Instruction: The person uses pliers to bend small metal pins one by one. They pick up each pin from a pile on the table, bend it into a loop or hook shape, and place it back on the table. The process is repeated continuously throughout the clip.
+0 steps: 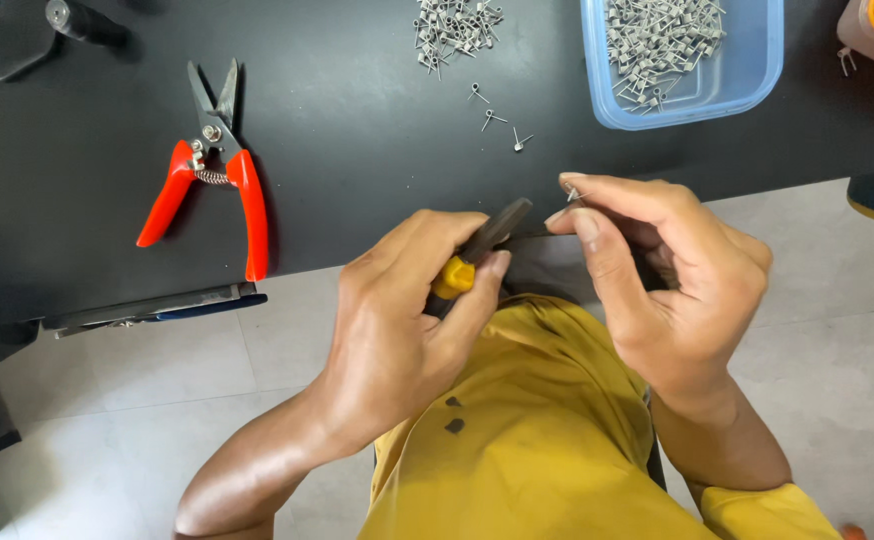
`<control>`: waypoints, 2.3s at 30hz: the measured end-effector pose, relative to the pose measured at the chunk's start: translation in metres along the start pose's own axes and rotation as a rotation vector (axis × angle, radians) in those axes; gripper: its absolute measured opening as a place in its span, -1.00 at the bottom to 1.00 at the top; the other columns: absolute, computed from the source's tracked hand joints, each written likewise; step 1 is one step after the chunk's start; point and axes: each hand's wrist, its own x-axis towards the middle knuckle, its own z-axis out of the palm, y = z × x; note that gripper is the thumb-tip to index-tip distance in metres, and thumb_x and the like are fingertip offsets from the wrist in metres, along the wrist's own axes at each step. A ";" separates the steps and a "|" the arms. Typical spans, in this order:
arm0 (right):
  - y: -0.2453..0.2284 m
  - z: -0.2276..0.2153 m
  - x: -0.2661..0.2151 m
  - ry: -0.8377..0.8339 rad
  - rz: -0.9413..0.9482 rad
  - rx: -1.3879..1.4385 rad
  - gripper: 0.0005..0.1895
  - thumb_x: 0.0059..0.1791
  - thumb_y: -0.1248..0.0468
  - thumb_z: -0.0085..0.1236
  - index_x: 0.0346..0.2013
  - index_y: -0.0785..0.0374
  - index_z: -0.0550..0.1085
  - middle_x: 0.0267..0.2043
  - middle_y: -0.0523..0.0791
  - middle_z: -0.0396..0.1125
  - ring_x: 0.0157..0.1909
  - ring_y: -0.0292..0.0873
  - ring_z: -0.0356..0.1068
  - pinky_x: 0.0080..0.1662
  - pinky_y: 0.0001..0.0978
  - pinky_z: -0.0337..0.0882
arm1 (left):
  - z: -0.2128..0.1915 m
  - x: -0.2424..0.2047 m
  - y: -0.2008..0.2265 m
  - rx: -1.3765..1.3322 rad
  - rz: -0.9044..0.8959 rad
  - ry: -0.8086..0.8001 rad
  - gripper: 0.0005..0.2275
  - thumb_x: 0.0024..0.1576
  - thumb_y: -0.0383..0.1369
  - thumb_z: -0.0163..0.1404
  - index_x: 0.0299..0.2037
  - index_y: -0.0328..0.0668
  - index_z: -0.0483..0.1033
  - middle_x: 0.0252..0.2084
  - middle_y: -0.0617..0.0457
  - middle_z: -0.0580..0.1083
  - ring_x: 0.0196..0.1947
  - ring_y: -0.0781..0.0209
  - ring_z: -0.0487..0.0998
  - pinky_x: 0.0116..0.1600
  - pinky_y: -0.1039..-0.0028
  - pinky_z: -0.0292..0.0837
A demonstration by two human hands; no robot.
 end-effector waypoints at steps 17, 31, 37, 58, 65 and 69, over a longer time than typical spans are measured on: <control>0.014 0.003 -0.018 0.152 -0.296 -0.115 -0.85 0.13 0.50 0.08 -0.17 0.67 0.42 -0.21 0.22 0.48 -0.36 0.06 0.57 -0.31 -0.29 0.50 | 0.000 -0.016 0.015 0.292 0.097 -0.072 -0.67 0.33 -0.48 0.05 0.30 -0.18 0.41 -0.39 0.13 0.28 -0.43 0.25 0.32 -0.22 0.45 0.41; 0.010 -0.024 -0.019 -0.075 0.569 1.196 -0.90 0.06 0.40 0.08 -0.21 0.39 0.36 -0.29 -0.01 0.30 -0.53 -0.29 0.33 -0.63 -0.67 0.02 | -0.001 -0.018 0.003 0.178 0.175 -0.049 -0.69 0.27 -0.46 0.15 0.22 -0.11 0.51 -0.34 0.14 0.39 -0.47 0.41 0.41 -0.35 0.58 0.33; 0.003 -0.024 -0.017 -0.282 0.582 1.275 -0.91 0.10 0.34 -0.06 -0.23 0.33 0.29 -0.63 -0.06 0.15 -0.70 -0.41 -0.17 -0.65 -0.63 -0.09 | -0.005 -0.015 0.007 0.111 0.193 -0.067 -0.69 0.24 -0.52 0.14 0.19 -0.19 0.52 -0.35 0.07 0.41 -0.47 0.36 0.40 -0.32 0.55 0.36; -0.025 -0.005 -0.026 0.164 0.371 0.558 -0.84 0.10 0.31 -0.04 -0.16 0.38 0.26 -0.39 0.12 0.33 -0.50 -0.24 0.32 -0.54 -0.62 0.16 | -0.003 -0.015 0.024 0.391 0.249 0.024 -0.66 0.26 -0.64 0.13 0.22 -0.12 0.54 -0.33 0.07 0.33 -0.39 0.25 0.38 -0.18 0.51 0.43; -0.001 -0.022 -0.014 -0.169 0.536 1.209 -0.90 0.11 0.31 -0.04 -0.23 0.30 0.30 -0.54 -0.05 0.27 -0.69 -0.39 -0.06 -0.66 -0.64 -0.03 | -0.011 -0.012 0.022 0.209 0.230 -0.052 -0.68 0.23 -0.63 0.13 0.17 -0.15 0.53 -0.31 0.09 0.43 -0.39 0.30 0.45 -0.18 0.52 0.46; 0.009 -0.028 -0.010 -0.303 0.669 1.398 -0.83 0.15 0.30 -0.08 -0.25 0.38 0.33 -0.56 -0.03 0.24 -0.73 -0.41 -0.17 -0.65 -0.62 0.01 | -0.021 -0.010 0.024 0.210 0.253 -0.108 -0.70 0.21 -0.63 0.10 0.15 -0.22 0.54 -0.29 0.07 0.49 -0.37 0.28 0.50 -0.19 0.53 0.47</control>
